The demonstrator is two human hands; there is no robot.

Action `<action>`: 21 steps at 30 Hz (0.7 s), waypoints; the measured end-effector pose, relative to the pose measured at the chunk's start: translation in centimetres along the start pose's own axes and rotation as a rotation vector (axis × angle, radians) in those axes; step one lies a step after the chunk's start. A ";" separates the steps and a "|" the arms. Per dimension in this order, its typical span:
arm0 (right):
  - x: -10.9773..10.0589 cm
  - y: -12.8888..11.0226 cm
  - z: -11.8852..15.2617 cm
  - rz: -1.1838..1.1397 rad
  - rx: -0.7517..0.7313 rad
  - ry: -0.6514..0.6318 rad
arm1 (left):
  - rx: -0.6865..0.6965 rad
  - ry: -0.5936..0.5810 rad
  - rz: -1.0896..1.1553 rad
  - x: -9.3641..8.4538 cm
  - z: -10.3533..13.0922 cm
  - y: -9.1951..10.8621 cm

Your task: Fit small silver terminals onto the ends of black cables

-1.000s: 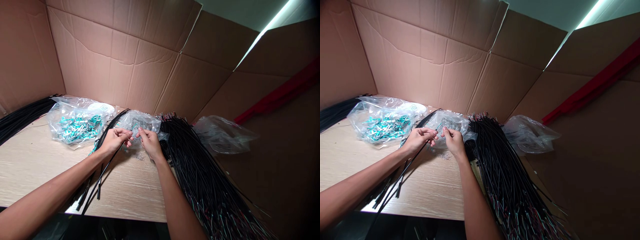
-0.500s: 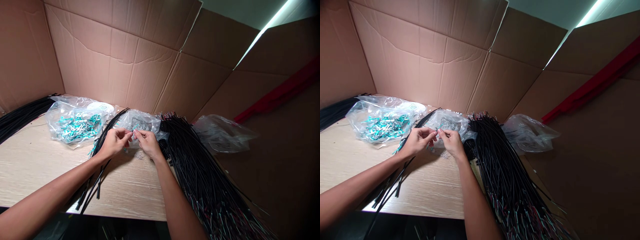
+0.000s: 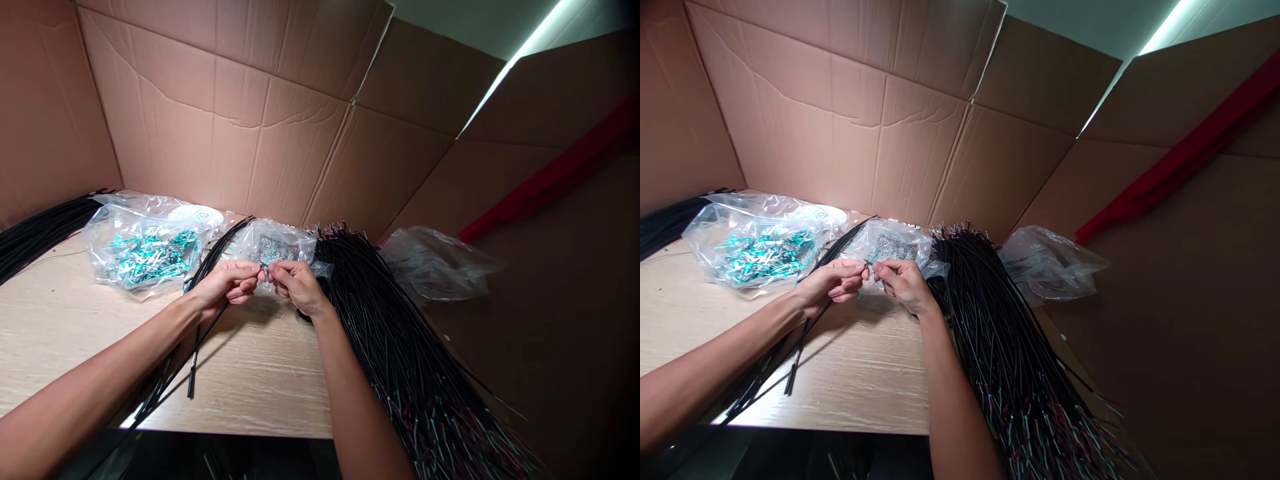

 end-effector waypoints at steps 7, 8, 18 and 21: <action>1.2 1.1 -0.7 -0.010 0.030 0.156 | 0.606 0.388 -1.111 -0.5 0.7 0.6; 1.5 1.2 -0.8 -0.031 0.041 0.165 | 0.645 0.404 -1.215 -0.5 0.8 0.4; 1.2 0.8 -0.9 -0.172 0.088 0.273 | 0.378 0.303 -0.611 -0.9 0.0 0.6; 0.5 0.9 -0.9 -0.164 0.058 0.366 | 0.345 0.273 -0.534 -1.0 -0.2 0.2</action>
Point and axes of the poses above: each hand's wrist, its own z-axis away from the middle knuckle, its own x-axis out of the palm, y = z × x, the point moved 4 cm from there along -z, towards the middle knuckle, and after that the axes turned 8 degrees about z, right-handed, at the moved point
